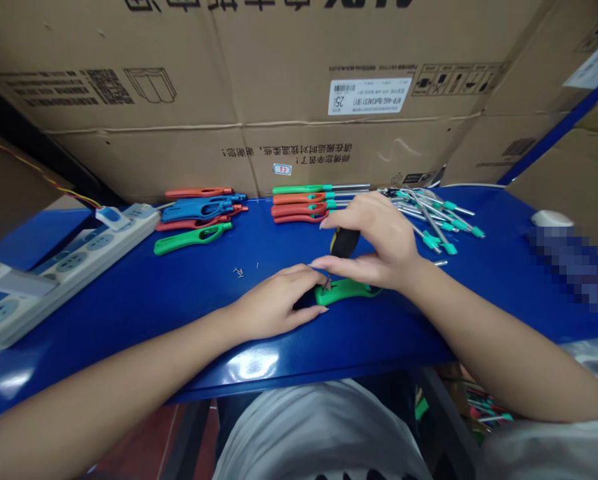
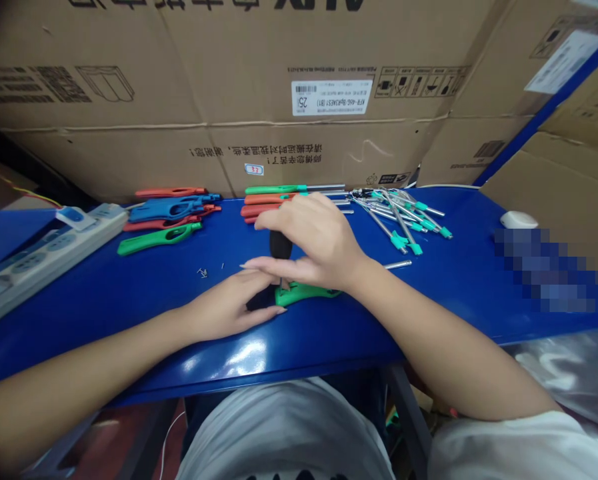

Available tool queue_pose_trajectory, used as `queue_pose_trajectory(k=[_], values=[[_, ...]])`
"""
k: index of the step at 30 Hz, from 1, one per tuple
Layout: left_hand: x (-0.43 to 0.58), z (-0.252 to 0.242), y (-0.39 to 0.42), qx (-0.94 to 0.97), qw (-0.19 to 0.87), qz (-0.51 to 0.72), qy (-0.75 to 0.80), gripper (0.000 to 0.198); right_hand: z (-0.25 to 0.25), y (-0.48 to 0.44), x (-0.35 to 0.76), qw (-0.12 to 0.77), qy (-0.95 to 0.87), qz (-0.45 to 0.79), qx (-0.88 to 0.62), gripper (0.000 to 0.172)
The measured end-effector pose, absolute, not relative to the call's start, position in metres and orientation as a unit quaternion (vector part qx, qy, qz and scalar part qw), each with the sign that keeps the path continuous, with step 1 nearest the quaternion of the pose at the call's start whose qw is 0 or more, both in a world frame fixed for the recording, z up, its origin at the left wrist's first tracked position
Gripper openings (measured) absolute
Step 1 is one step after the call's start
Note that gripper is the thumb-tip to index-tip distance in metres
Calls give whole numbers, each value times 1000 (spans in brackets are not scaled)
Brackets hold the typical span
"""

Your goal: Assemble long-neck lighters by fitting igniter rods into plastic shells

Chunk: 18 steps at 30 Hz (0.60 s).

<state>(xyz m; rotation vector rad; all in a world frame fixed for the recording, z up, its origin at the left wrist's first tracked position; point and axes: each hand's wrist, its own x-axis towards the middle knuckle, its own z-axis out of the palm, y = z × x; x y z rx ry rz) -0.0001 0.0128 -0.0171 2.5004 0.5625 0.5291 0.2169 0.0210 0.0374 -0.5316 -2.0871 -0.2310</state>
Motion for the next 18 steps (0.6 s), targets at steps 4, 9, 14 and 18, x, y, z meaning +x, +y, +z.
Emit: queue_pose_trajectory(k=[4, 9, 14, 18], values=[[0, -16, 13, 923, 257, 196, 209, 26, 39, 16, 213, 462, -867, 35, -185, 35], [0, -15, 13, 923, 255, 195, 214, 24, 36, 13, 211, 497, -837, 12, -228, 27], [0, -15, 13, 925, 242, 198, 215, 25, 36, 14, 217, 493, -844, -97, -186, 31], [0, -15, 13, 925, 246, 192, 215, 25, 39, 11, 209, 460, -858, 93, -209, 35]])
